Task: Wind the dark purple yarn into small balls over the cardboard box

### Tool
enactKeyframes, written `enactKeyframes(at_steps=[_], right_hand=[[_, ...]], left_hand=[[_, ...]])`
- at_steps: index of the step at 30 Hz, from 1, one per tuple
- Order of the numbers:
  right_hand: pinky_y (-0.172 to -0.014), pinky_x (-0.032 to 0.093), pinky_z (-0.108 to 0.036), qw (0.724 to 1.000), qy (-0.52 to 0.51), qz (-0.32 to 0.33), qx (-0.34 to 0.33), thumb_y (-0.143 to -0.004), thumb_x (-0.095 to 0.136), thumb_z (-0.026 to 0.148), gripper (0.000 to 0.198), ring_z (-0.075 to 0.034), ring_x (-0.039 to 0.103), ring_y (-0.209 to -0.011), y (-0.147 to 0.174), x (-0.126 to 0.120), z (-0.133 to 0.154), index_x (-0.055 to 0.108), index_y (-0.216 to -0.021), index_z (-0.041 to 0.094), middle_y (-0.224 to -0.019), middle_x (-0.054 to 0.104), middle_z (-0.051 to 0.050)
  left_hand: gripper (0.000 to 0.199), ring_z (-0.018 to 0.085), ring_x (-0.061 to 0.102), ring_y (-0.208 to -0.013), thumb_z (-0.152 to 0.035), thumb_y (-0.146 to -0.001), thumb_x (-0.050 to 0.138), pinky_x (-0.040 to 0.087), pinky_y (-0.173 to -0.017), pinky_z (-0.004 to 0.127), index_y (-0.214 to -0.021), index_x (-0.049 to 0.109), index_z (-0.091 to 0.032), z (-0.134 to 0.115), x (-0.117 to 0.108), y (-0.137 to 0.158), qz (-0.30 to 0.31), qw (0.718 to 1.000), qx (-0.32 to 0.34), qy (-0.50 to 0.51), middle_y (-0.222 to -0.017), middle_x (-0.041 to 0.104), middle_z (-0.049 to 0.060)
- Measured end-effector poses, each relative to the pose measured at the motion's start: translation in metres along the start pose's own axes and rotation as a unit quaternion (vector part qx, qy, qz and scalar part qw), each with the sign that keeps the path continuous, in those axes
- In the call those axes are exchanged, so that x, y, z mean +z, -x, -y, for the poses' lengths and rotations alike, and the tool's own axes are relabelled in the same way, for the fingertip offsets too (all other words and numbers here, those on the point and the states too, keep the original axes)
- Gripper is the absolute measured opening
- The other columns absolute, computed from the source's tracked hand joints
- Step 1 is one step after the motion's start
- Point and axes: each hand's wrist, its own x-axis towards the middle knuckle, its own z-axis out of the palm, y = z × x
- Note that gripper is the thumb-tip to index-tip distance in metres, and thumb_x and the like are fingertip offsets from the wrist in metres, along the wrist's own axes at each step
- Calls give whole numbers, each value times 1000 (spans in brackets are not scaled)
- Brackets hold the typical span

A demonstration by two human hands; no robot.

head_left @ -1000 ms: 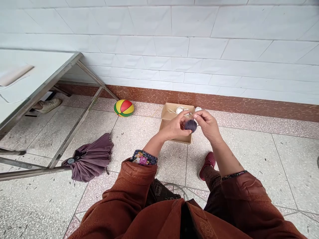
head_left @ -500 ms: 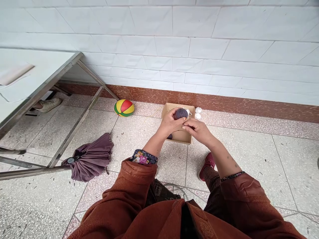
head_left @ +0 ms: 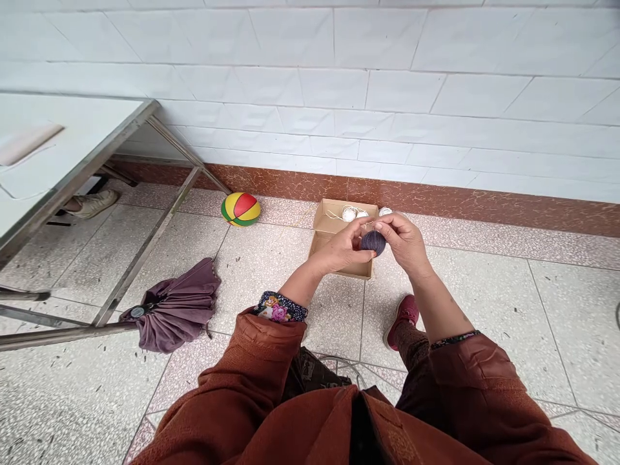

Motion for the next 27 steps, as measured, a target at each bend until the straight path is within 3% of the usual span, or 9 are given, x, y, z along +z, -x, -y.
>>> enactKeyframes(at_steps=[3,8,15,21,24,27], right_hand=[[-78,48,-36,999,3,-12,35,-95,74,61,37,-19,59,-79,-1,4,-7,73,-84,25,-83,68,0],[-68,43,-31,997,-28,22,76,-97,70,61,39,-18,51,-73,-1,6,-9,66,-81,25,-73,56,2],[-62,36,-30,991,-51,48,117,-96,69,58,36,-15,41,-63,-2,5,-14,63,-81,25,-67,47,5],[-75,48,-34,993,60,101,31,-98,68,52,32,-21,60,-79,5,11,-19,69,-83,24,-82,68,-2],[-80,51,-36,984,63,164,-34,-102,67,48,28,-21,65,-83,9,12,-10,74,-87,25,-89,73,-4],[-76,51,-34,984,23,169,-48,-102,69,49,27,-19,63,-78,9,6,3,75,-90,26,-87,72,-2]], left_hand=[[78,16,64,-93,-27,-83,85,55,-88,34,-156,58,-33,-3,0,2,0,999,8,51,-114,69,6],[67,13,63,-87,-31,-82,86,56,-85,32,-146,69,-35,-7,1,4,-22,991,-28,131,-123,70,6],[56,15,63,-90,-29,-79,83,55,-82,32,-135,76,-29,-10,3,4,-14,976,-29,216,-128,70,9],[61,15,65,-87,-30,-77,81,54,-81,32,-137,72,-26,-5,-3,-2,-99,973,-8,209,-122,72,9],[60,14,63,-82,-31,-78,79,52,-78,32,-137,71,-26,-3,-9,-5,-145,980,-3,140,-115,73,6],[61,14,62,-86,-27,-73,81,50,-81,32,-133,68,-25,-2,-13,-6,-175,984,0,41,-108,72,4]])
